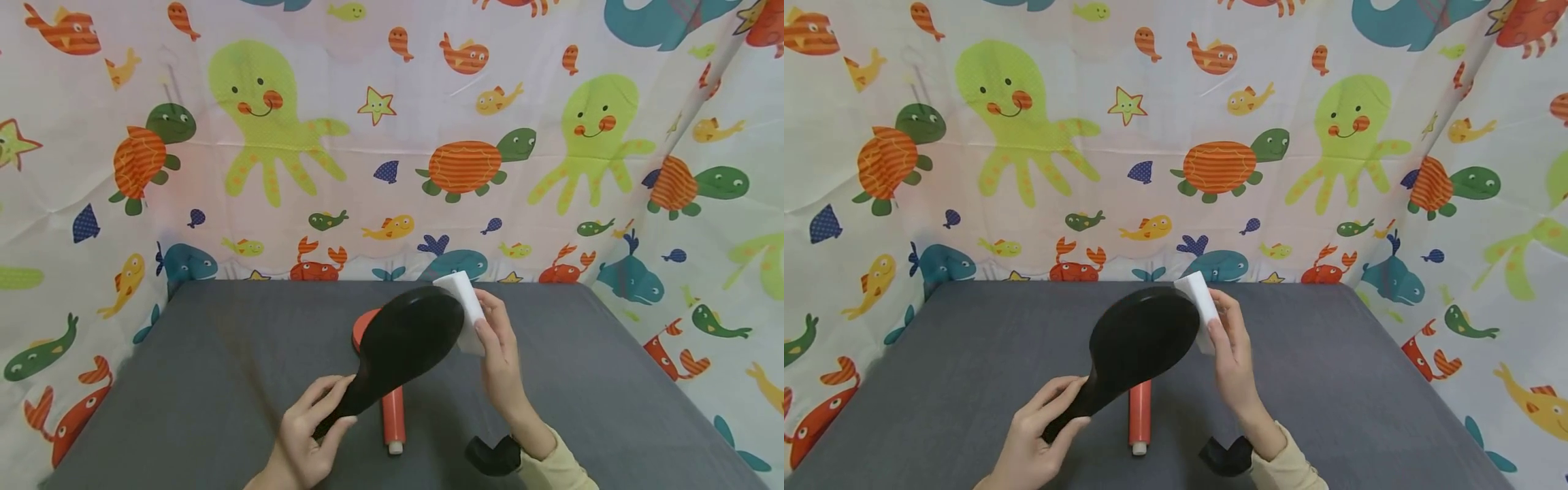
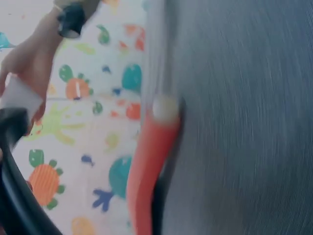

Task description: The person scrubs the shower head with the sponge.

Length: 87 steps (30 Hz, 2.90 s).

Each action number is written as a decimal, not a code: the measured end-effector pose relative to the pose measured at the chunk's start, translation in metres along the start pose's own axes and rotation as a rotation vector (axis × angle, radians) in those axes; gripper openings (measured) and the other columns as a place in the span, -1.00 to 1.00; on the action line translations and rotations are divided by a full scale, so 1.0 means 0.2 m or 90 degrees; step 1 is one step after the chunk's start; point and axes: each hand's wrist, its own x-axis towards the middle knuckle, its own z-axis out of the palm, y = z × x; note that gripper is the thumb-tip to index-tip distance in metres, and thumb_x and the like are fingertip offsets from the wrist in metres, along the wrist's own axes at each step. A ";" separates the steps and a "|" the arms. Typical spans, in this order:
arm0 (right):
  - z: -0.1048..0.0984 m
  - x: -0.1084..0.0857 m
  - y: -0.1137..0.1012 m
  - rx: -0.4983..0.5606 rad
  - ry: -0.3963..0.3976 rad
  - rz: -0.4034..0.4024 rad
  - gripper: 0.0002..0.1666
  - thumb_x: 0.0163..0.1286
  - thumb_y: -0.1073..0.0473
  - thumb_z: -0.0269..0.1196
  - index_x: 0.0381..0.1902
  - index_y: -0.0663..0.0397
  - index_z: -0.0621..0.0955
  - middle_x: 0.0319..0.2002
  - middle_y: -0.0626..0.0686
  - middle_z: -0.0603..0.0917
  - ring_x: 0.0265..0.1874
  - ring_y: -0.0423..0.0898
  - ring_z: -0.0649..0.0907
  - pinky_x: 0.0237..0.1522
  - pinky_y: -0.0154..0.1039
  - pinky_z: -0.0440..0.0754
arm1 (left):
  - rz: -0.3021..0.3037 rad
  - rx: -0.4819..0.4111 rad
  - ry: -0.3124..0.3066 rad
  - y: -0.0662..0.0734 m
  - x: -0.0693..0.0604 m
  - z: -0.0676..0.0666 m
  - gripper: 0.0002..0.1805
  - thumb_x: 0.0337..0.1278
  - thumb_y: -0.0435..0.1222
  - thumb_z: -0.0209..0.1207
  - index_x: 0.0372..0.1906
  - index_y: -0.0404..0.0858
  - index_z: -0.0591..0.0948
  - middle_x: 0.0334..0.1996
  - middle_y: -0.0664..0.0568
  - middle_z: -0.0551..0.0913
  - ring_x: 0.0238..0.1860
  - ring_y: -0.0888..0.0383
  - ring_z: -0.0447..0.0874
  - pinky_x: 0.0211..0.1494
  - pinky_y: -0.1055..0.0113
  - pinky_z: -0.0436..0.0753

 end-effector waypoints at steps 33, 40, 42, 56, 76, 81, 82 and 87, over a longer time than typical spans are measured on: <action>0.32 -0.13 0.13 -0.141 -0.199 -0.370 -0.64 0.32 0.22 0.18 0.09 0.08 0.52 0.13 0.32 0.33 0.15 0.19 0.33 0.08 -0.08 0.38 | -0.336 -0.812 -0.159 -0.01 -0.04 0.01 -0.54 0.22 -0.62 -0.32 0.23 -0.63 0.23 0.06 -0.25 0.48 -0.09 -0.05 0.63 -0.13 0.11 0.63; 0.26 -0.06 0.14 -0.246 -0.188 -0.366 -0.64 0.37 0.13 0.12 0.10 0.03 0.54 0.16 0.24 0.36 0.13 0.17 0.36 0.01 0.03 0.35 | -0.385 -0.860 -0.222 0.00 -0.04 0.01 -0.56 0.25 -0.57 -0.36 0.18 -0.60 0.29 -0.04 -0.20 0.55 -0.12 0.01 0.64 -0.10 0.17 0.62; 0.23 -0.03 0.15 -0.286 -0.151 -0.327 -0.63 0.36 0.12 0.13 0.10 0.04 0.54 0.16 0.23 0.38 0.09 0.15 0.38 -0.07 0.04 0.35 | -0.399 -0.860 -0.232 0.00 -0.04 0.01 -0.56 0.26 -0.55 -0.36 0.18 -0.60 0.30 -0.03 -0.20 0.56 -0.11 0.01 0.64 -0.10 0.18 0.62; 0.23 -0.21 0.14 -0.317 -0.171 -0.201 -0.58 0.24 0.27 0.17 0.09 0.01 0.53 0.14 0.18 0.37 0.07 0.09 0.35 -0.18 0.02 0.50 | -0.404 -0.862 -0.169 -0.01 -0.05 0.00 -0.53 0.24 -0.55 -0.41 0.21 -0.59 0.26 0.01 -0.26 0.51 -0.09 -0.04 0.62 -0.04 0.11 0.59; 0.16 -0.09 0.19 -0.392 -0.088 -0.154 -0.52 0.15 0.37 0.24 0.07 0.05 0.55 0.12 0.20 0.40 0.02 0.12 0.40 -0.14 0.11 0.33 | -0.401 -0.876 -0.195 -0.03 -0.05 -0.01 -0.51 0.27 -0.53 -0.41 0.27 -0.55 0.23 0.05 -0.23 0.49 -0.04 -0.02 0.60 -0.03 0.12 0.59; 0.21 -0.21 0.15 -0.351 -0.160 -0.176 -0.52 0.17 0.31 0.21 0.09 -0.04 0.54 0.16 0.15 0.36 0.07 0.05 0.36 -0.18 0.03 0.46 | -0.386 -0.878 -0.171 -0.05 -0.06 -0.01 -0.51 0.27 -0.53 -0.43 0.27 -0.53 0.23 0.07 -0.22 0.47 -0.02 -0.02 0.58 0.01 0.12 0.57; 0.23 -0.22 0.13 -0.336 -0.177 -0.192 -0.54 0.21 0.29 0.20 0.10 -0.04 0.53 0.17 0.15 0.35 0.08 0.05 0.36 -0.19 0.02 0.49 | -0.378 -0.883 -0.175 -0.06 -0.06 -0.01 -0.51 0.27 -0.53 -0.43 0.26 -0.53 0.24 0.07 -0.22 0.47 -0.01 -0.01 0.58 0.02 0.12 0.56; 0.31 -0.15 0.09 -0.305 -0.221 -0.272 -0.63 0.39 0.11 0.08 0.14 -0.02 0.52 0.19 0.17 0.34 0.13 0.05 0.35 -0.11 0.01 0.50 | -0.368 -0.935 -0.218 -0.05 -0.05 0.02 -0.51 0.30 -0.52 -0.46 0.30 -0.52 0.18 0.04 -0.21 0.52 0.01 0.01 0.57 0.07 0.17 0.53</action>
